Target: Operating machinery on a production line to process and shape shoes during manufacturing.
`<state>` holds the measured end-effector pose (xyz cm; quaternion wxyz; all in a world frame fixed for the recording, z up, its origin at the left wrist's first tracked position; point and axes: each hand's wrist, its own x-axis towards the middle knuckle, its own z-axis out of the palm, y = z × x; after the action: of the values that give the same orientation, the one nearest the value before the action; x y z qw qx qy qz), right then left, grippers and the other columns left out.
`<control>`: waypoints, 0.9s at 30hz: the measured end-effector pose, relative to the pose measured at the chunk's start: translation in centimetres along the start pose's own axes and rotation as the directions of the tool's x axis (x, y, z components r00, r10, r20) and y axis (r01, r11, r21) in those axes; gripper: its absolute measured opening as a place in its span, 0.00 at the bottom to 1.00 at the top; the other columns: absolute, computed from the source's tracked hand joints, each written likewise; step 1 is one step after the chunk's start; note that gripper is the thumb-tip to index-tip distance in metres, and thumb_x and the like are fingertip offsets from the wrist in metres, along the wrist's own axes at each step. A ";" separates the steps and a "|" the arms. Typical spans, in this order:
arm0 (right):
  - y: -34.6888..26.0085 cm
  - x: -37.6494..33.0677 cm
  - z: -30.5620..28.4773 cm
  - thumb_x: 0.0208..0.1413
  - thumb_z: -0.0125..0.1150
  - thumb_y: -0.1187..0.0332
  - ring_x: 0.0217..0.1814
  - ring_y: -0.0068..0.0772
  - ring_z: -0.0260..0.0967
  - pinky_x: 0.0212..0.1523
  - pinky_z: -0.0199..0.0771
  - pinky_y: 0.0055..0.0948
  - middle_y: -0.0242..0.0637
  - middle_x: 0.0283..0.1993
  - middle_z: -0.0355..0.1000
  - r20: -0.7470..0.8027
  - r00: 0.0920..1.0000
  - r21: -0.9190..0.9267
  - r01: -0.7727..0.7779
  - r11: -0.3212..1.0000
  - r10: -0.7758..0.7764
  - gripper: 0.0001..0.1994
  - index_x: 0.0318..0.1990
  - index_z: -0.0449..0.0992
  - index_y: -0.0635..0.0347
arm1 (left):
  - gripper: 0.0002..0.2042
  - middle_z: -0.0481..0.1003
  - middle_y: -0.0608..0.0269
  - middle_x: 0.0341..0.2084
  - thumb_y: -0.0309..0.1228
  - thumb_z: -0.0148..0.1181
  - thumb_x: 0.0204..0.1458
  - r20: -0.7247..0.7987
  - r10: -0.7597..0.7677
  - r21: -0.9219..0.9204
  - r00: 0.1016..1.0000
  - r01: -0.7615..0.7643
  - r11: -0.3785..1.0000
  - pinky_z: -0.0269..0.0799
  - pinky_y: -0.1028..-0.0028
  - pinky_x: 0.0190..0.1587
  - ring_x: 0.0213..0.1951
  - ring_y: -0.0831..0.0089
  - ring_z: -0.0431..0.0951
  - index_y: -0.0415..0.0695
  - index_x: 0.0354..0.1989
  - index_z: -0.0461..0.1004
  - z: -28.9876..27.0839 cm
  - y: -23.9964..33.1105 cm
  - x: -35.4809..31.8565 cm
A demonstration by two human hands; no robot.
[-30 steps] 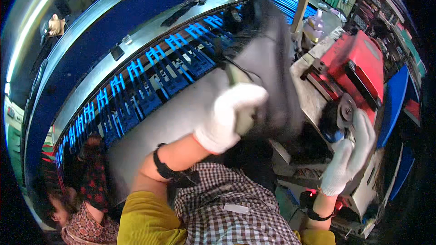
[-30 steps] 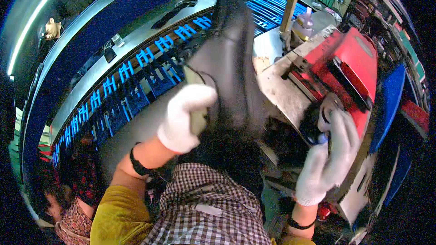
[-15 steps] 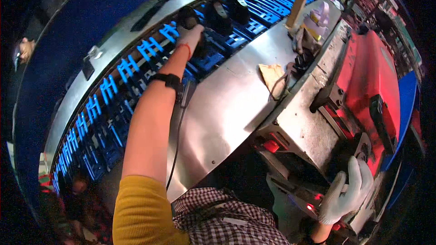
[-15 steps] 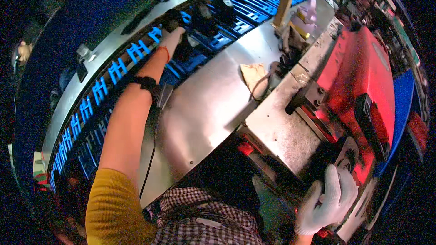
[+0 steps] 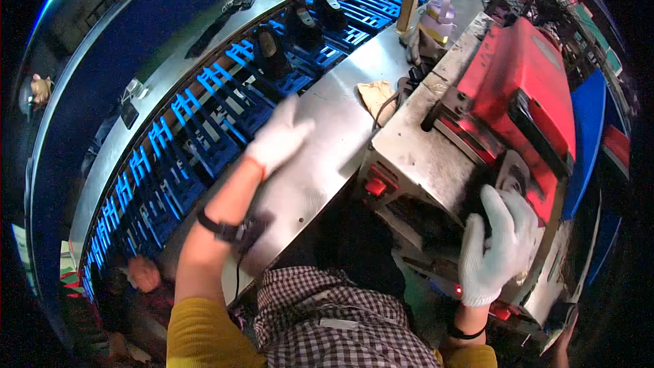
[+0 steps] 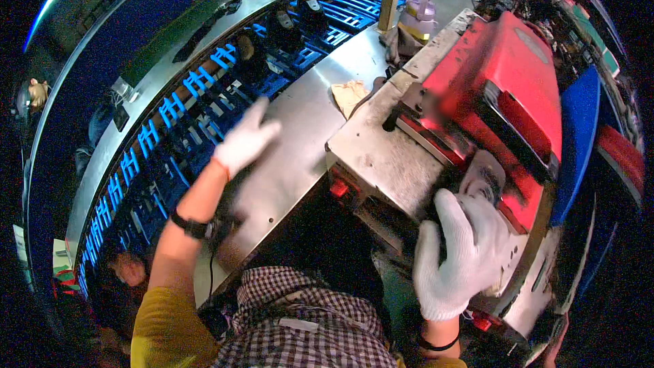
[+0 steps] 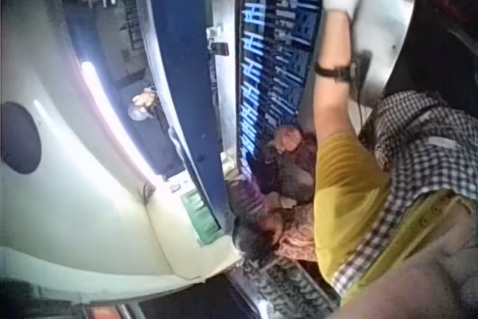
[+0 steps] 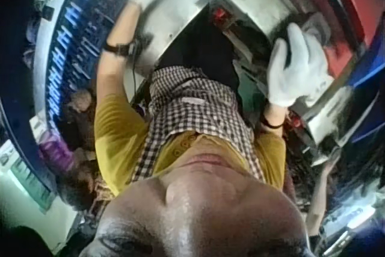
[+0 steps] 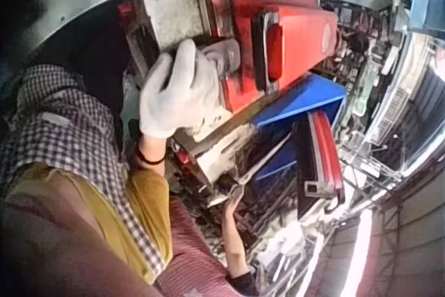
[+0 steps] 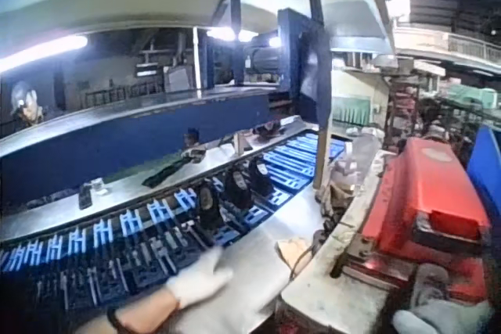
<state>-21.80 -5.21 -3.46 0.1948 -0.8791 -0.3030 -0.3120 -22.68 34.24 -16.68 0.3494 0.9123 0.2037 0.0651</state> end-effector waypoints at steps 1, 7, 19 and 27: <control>0.2 -0.4 -0.4 0.41 0.69 0.77 0.53 0.51 0.71 0.59 0.68 0.45 0.43 0.48 0.76 0.006 1.000 0.105 0.001 0.994 -0.001 0.23 0.50 0.82 0.57 | 0.41 0.52 0.38 0.75 0.48 0.55 0.61 0.066 -0.020 0.072 0.998 0.016 0.997 0.46 0.64 0.77 0.77 0.50 0.50 0.35 0.76 0.49 0.4 0.9 -3.2; 1.8 -2.7 -2.4 0.52 0.60 0.82 0.56 0.46 0.72 0.61 0.69 0.37 0.49 0.54 0.75 0.005 0.987 0.252 -0.159 0.954 0.163 0.20 0.55 0.79 0.67 | 0.39 0.59 0.39 0.70 0.49 0.58 0.57 0.035 0.006 0.375 0.999 -0.018 0.927 0.49 0.45 0.73 0.74 0.45 0.55 0.40 0.73 0.56 3.9 3.3 -16.1; 3.9 -4.4 -2.2 0.67 0.59 0.77 0.46 0.36 0.75 0.44 0.79 0.32 0.48 0.50 0.79 -0.118 0.990 0.468 -0.015 0.884 0.079 0.13 0.56 0.77 0.72 | 0.39 0.66 0.49 0.62 0.37 0.69 0.37 -0.285 0.281 0.594 0.917 -0.061 0.802 0.52 0.53 0.71 0.67 0.47 0.62 0.43 0.64 0.66 7.8 0.8 -19.4; 3.3 -4.9 -2.7 0.67 0.59 0.76 0.45 0.38 0.76 0.48 0.80 0.34 0.48 0.51 0.79 -0.071 0.964 0.567 -0.172 0.806 0.256 0.11 0.53 0.79 0.71 | 0.37 0.67 0.51 0.58 0.37 0.69 0.38 -0.303 0.299 0.578 0.905 -0.075 0.813 0.54 0.54 0.70 0.66 0.49 0.62 0.43 0.62 0.67 7.5 1.2 -19.7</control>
<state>-23.80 -11.06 -5.27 0.4969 -0.7882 -0.2645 -0.2489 -38.28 20.64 -21.00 0.0160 0.9592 0.1848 0.2134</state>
